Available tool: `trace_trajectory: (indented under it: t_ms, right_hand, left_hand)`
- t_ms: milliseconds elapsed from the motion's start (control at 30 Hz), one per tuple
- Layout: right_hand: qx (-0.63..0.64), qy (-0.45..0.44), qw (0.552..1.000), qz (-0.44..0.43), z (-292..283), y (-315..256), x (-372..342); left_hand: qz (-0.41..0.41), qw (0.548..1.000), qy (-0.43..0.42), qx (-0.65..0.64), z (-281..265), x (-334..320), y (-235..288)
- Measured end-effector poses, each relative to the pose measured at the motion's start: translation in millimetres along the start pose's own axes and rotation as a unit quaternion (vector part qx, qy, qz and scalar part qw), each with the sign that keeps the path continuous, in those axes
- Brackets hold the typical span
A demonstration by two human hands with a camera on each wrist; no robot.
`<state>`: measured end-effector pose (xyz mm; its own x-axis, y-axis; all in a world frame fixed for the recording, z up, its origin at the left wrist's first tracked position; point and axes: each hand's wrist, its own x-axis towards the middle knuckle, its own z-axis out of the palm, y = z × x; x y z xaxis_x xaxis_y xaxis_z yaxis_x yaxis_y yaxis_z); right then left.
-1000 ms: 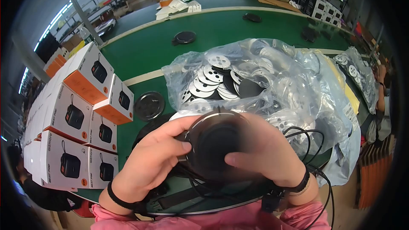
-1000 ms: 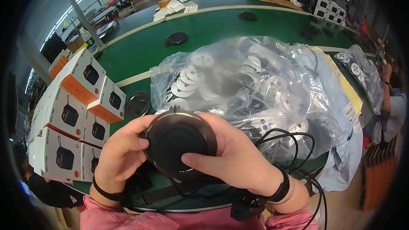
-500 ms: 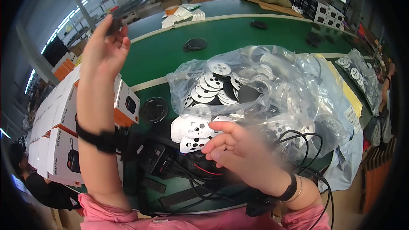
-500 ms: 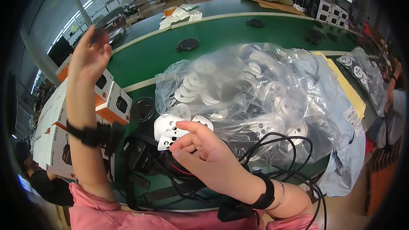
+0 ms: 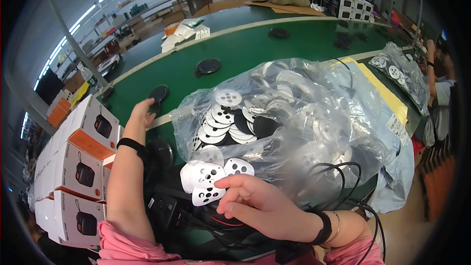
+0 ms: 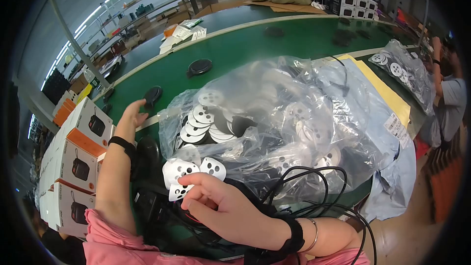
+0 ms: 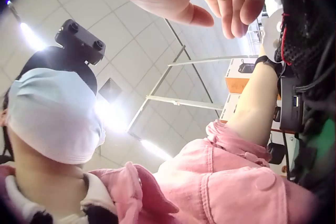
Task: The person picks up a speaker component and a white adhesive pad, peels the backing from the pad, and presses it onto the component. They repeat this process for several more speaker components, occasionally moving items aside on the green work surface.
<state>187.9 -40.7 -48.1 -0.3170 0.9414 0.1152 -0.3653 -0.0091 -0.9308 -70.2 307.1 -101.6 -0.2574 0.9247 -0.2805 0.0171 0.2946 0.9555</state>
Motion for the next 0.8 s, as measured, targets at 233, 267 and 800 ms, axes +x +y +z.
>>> trace_trajectory:
  t_ms: [233, 267, 800]
  right_hand:
    - [-0.032, -0.011, 0.999, 0.004, 4.3, 3.0, -2.9]
    - [-0.031, -0.011, 0.999, 0.005, 4.3, 4.6, -2.8]
    - [-0.037, 0.005, 0.999, 0.024, 0.4, 3.8, 1.0]
  left_hand:
    - [0.372, 0.886, -0.116, 0.250, 63.3, -135.3, 48.4]
    - [0.406, 0.853, -0.181, 0.275, 70.4, -159.1, 52.7]
    - [0.719, 0.412, -0.180, 0.531, 96.1, -197.8, 29.2]
